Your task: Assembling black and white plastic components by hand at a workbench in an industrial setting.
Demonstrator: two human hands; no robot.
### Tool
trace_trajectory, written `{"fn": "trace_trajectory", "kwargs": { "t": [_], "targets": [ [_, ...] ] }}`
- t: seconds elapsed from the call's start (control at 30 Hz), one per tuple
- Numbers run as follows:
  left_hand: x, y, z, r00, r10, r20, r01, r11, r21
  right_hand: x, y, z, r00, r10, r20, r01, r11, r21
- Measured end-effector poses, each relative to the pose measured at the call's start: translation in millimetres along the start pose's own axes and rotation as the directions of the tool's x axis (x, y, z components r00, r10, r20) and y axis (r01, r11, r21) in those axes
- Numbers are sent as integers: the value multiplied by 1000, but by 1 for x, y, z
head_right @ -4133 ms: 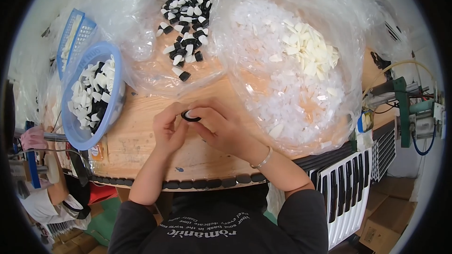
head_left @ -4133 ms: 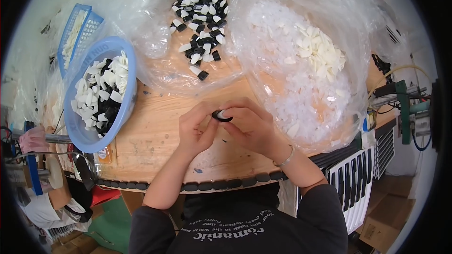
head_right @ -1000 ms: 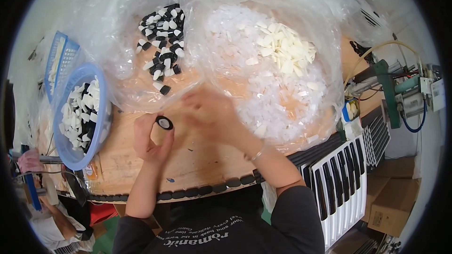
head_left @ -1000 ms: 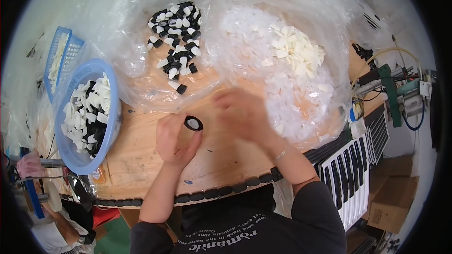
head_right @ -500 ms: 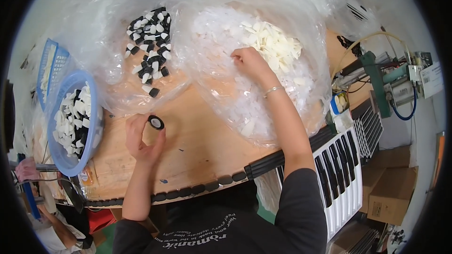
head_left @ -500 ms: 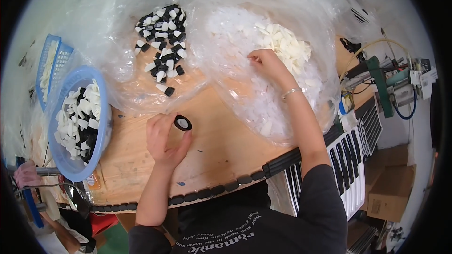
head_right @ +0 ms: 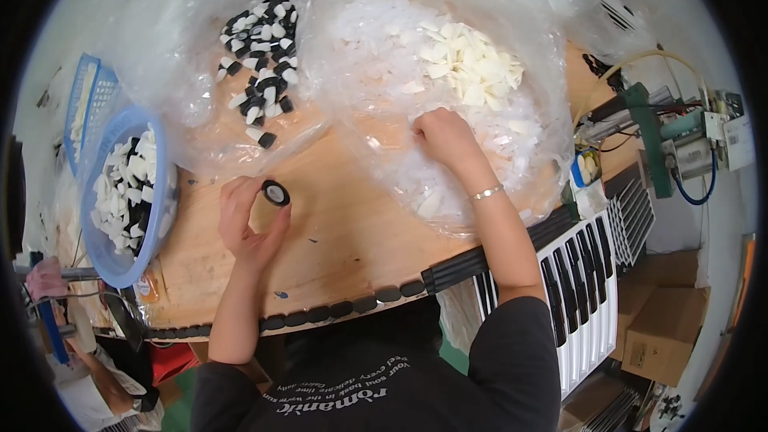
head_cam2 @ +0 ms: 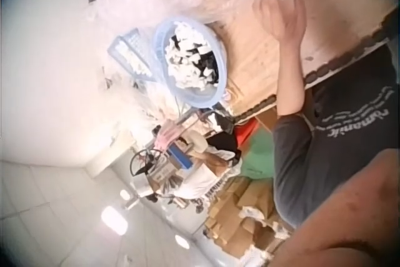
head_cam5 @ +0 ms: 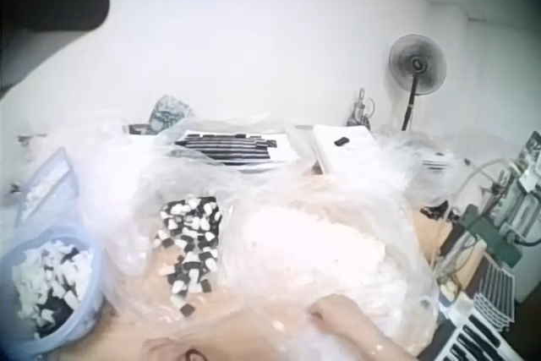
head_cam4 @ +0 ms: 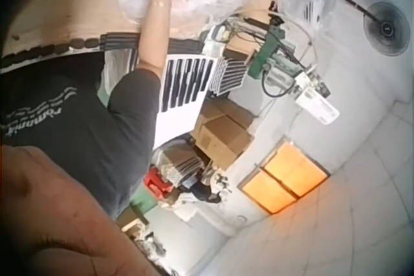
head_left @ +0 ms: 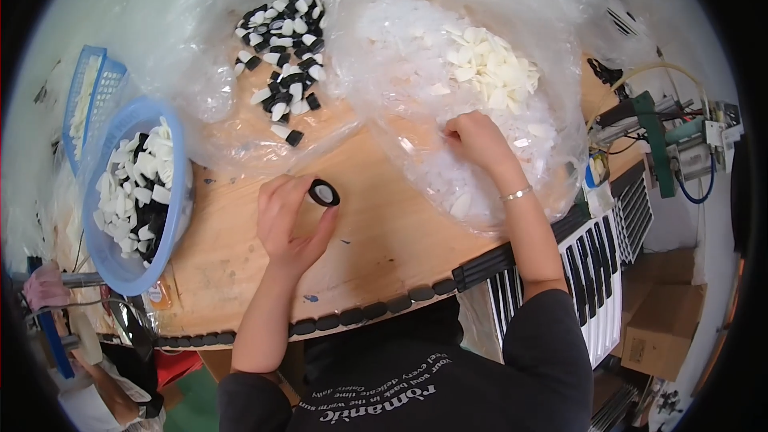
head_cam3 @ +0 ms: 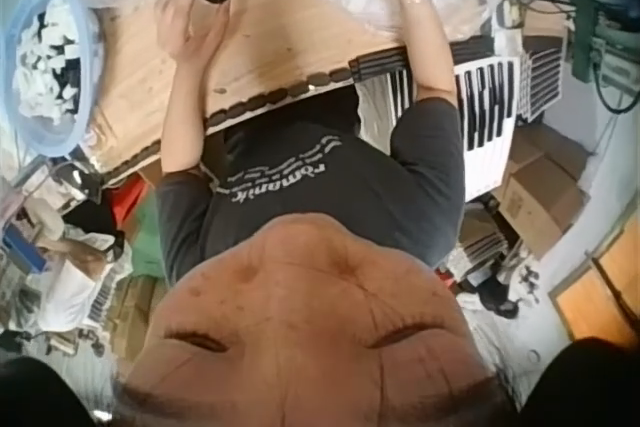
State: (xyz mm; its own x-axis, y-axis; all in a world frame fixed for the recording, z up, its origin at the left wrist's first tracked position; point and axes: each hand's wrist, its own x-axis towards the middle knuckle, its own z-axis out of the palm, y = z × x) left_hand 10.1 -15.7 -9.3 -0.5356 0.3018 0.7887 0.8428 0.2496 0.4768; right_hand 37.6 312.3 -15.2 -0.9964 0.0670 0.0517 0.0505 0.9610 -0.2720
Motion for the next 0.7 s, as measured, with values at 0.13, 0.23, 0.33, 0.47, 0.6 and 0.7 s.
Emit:
{"fn": "trace_trajectory", "kwargs": {
  "t": [0.13, 0.23, 0.33, 0.47, 0.6, 0.7],
  "targets": [
    [1, -1, -2, 1000, -22, -12, 22, 1000, -6, -8, -9, -1, 997, 48, 66, -35, 981, -189],
    [-1, -4, 0, 999, -42, -31, 41, 999, -37, -13, -23, -7, 998, 19, -53, -27, 986, -164],
    [-1, -2, 0, 1000, -23, -18, 22, 998, -63, -11, -54, -18, 955, -118, -271, 131, 991, 30],
    [-6, -5, -3, 993, -115, 12, 115, 980, -161, -6, -112, -12, 950, -200, -242, 291, 847, 444],
    [-7, -2, 1, 865, -499, 61, 430, 673, -602, -9, -140, -3, 978, -134, -157, 207, 660, 722],
    [-9, -5, 2, 873, -481, 81, 430, 680, -594, -11, -136, 8, 993, -23, -116, 107, 590, 800]
  ]
}}
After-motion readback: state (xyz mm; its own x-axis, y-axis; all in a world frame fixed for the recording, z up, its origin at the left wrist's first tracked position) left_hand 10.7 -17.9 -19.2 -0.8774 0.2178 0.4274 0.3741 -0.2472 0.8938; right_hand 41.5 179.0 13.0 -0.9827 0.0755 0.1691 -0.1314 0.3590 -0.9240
